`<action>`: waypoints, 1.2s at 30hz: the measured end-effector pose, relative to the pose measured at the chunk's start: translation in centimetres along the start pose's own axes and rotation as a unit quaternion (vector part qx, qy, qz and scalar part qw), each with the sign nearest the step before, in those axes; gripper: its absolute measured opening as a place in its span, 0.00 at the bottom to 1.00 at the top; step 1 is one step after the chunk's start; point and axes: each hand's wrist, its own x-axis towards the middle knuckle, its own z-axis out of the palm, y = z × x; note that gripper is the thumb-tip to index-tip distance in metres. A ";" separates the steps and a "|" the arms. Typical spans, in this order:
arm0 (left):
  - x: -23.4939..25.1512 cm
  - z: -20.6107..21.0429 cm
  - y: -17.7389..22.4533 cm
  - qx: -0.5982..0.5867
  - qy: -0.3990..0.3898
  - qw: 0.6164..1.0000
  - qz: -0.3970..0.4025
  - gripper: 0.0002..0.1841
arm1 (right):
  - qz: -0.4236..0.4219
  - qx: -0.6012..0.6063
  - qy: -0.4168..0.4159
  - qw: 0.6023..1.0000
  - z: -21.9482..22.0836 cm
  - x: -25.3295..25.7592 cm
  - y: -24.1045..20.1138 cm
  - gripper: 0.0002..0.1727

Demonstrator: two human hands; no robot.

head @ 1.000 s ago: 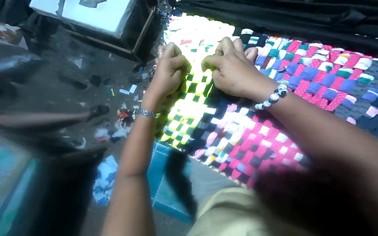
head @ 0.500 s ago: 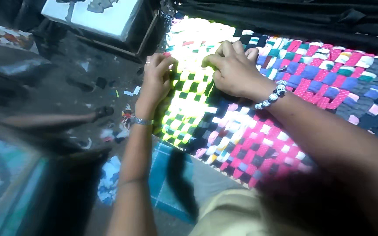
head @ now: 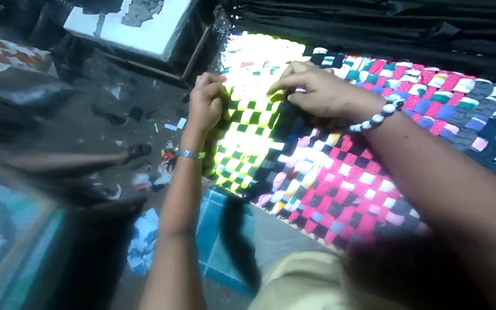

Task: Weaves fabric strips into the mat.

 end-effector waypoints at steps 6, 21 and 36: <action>-0.5 0.6 3.2 0.045 -0.028 0.998 0.029 0.19 | 0.046 -0.002 0.115 0.992 -1.5 -2.0 -0.1 0.13; 1.7 5.0 7.4 0.099 -0.116 0.987 0.053 0.17 | 0.118 -0.129 0.119 0.977 1.0 -5.0 0.5 0.24; 1.5 5.1 10.5 0.278 -0.106 0.952 0.068 0.14 | 0.028 -0.201 0.189 0.961 3.1 -4.8 1.0 0.22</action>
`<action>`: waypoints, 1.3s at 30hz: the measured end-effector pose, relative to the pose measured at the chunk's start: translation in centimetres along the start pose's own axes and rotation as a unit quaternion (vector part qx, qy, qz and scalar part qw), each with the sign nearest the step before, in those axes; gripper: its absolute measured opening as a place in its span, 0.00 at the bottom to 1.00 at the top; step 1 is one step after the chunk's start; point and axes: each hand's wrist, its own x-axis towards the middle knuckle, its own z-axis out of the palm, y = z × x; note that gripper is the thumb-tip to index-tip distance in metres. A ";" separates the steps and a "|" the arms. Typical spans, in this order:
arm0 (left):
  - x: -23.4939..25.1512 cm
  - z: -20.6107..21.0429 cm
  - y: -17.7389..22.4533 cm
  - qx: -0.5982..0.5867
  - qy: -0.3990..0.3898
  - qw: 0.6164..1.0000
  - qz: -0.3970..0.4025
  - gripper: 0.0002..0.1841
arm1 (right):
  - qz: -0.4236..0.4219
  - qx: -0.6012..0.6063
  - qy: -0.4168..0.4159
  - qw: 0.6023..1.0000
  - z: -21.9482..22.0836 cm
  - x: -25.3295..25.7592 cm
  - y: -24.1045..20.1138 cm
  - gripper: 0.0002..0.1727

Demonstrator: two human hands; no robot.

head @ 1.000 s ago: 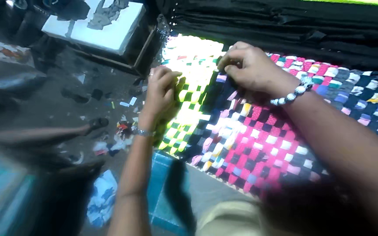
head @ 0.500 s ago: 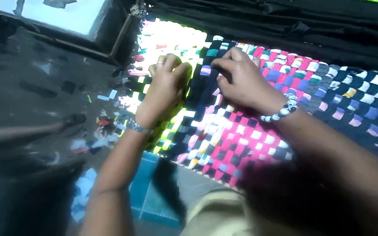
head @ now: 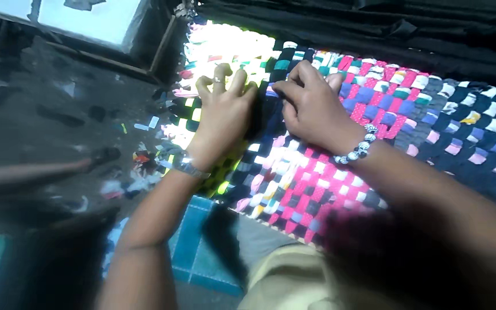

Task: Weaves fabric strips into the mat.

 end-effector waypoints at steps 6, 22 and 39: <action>1.7 -0.3 -0.3 -0.014 -0.027 0.999 0.014 0.09 | 0.079 0.055 -0.099 0.990 -1.7 1.3 -0.3 0.22; 3.5 2.3 -4.9 -0.308 -0.018 0.949 0.060 0.17 | 0.067 0.145 -0.047 0.986 -1.8 1.1 1.7 0.20; 1.3 0.0 1.5 -0.048 -0.001 0.994 0.099 0.14 | 0.266 0.570 0.066 0.775 -5.4 0.9 5.6 0.14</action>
